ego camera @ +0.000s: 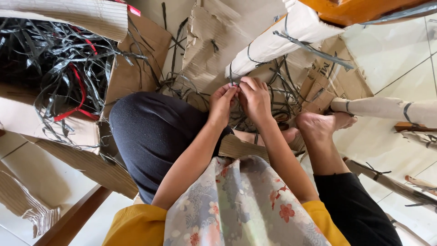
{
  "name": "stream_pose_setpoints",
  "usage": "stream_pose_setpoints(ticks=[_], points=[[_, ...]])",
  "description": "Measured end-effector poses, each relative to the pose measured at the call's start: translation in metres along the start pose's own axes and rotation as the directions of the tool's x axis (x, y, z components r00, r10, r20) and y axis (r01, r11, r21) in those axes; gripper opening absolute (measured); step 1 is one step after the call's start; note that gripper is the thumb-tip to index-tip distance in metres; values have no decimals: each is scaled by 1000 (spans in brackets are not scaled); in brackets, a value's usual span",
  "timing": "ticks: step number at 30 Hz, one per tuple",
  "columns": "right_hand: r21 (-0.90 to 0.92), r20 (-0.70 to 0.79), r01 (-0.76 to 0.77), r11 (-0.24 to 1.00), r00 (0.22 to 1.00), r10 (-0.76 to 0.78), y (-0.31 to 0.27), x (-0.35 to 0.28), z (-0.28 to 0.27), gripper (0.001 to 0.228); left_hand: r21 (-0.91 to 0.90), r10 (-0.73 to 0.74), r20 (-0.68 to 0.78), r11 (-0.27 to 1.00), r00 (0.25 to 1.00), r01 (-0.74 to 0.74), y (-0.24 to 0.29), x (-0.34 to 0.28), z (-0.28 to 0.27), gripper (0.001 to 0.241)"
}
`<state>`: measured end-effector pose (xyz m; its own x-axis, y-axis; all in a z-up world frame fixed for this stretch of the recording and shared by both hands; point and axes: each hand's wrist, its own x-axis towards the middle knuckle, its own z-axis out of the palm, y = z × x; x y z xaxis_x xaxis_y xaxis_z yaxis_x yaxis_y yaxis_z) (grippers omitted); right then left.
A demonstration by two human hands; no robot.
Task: Wrapping wooden chair legs with protective paper and securing them with plastic ties.
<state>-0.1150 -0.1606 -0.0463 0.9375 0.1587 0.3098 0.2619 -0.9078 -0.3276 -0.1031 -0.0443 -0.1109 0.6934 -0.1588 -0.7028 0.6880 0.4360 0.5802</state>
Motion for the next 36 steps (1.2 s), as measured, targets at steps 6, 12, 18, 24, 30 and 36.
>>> stream_pose_setpoints(ticks=[6,12,18,24,30,36], points=[[50,-181,-25,998,983,34,-8,-2,8,18,-32,22,-1,999,1000,-22,17,-11,6,15],[123,-357,-64,990,928,104,-20,3,11,13,-29,10,-11,1000,1000,-10,16,-5,5,13],[99,-422,-53,994,902,90,-22,4,12,13,-48,-59,18,997,998,59,34,-17,16,12],[82,-437,-38,996,897,70,-19,0,14,23,29,-83,36,996,996,82,28,-13,9,18],[111,-442,-4,994,895,54,-13,-4,21,27,46,-65,38,997,997,63,44,-25,13,22],[174,-477,-7,985,874,91,-23,0,17,25,29,-55,57,998,997,53,43,-26,14,22]])
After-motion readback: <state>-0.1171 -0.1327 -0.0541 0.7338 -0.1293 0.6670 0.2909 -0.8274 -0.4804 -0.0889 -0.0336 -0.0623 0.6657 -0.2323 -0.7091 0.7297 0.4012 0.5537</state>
